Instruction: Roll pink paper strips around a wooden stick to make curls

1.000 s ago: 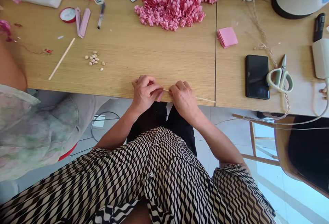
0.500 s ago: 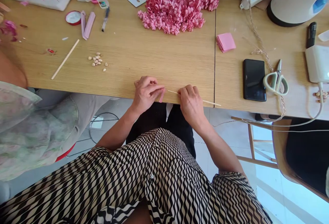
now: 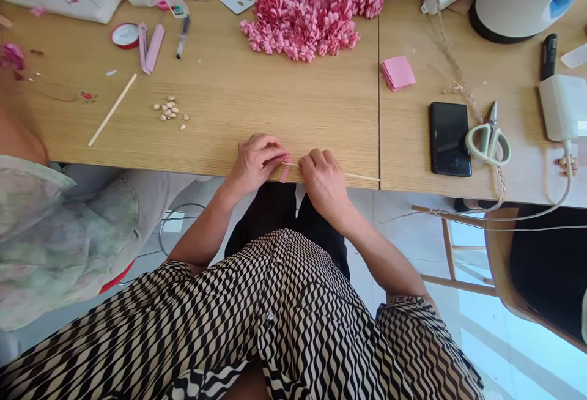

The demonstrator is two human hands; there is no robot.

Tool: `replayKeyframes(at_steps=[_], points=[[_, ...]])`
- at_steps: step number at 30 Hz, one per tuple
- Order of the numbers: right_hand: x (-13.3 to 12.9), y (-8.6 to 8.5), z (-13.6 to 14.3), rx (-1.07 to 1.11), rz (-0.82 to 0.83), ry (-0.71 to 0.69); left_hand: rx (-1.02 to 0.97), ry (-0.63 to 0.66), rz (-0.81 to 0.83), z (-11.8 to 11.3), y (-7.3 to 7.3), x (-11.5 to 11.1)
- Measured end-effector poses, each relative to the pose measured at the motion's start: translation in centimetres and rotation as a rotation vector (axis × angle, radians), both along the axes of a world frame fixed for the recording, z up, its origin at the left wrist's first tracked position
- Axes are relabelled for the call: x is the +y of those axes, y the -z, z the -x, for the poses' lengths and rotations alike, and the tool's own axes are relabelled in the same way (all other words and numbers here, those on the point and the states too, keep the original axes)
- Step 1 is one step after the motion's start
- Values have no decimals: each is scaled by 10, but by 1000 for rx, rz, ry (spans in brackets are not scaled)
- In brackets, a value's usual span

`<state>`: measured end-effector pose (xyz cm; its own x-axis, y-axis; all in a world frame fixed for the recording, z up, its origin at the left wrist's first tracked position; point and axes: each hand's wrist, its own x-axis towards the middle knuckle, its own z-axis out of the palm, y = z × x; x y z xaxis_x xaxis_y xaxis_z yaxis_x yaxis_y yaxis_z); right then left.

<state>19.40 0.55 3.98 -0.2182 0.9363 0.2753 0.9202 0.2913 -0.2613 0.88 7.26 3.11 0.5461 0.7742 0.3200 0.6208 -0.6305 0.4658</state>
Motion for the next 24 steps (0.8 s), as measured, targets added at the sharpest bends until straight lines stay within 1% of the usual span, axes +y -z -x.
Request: replayKeyframes(at_steps=[5,9,13,20,24], points=[[0,4,-1,2,-2,19,-6,-33,-11,0,0,-2],[0,4,-1,40,6,28,-37,-38,-39,0,2,-1],[1,4,-1,52,-2,41,-50,-25,-22,0,3,-1],[-2,-2,-1,101,13,40,-42,22,15,3,0,1],[-7,-6,-7,137,11,68,-52,21,20,3,-2,-2]])
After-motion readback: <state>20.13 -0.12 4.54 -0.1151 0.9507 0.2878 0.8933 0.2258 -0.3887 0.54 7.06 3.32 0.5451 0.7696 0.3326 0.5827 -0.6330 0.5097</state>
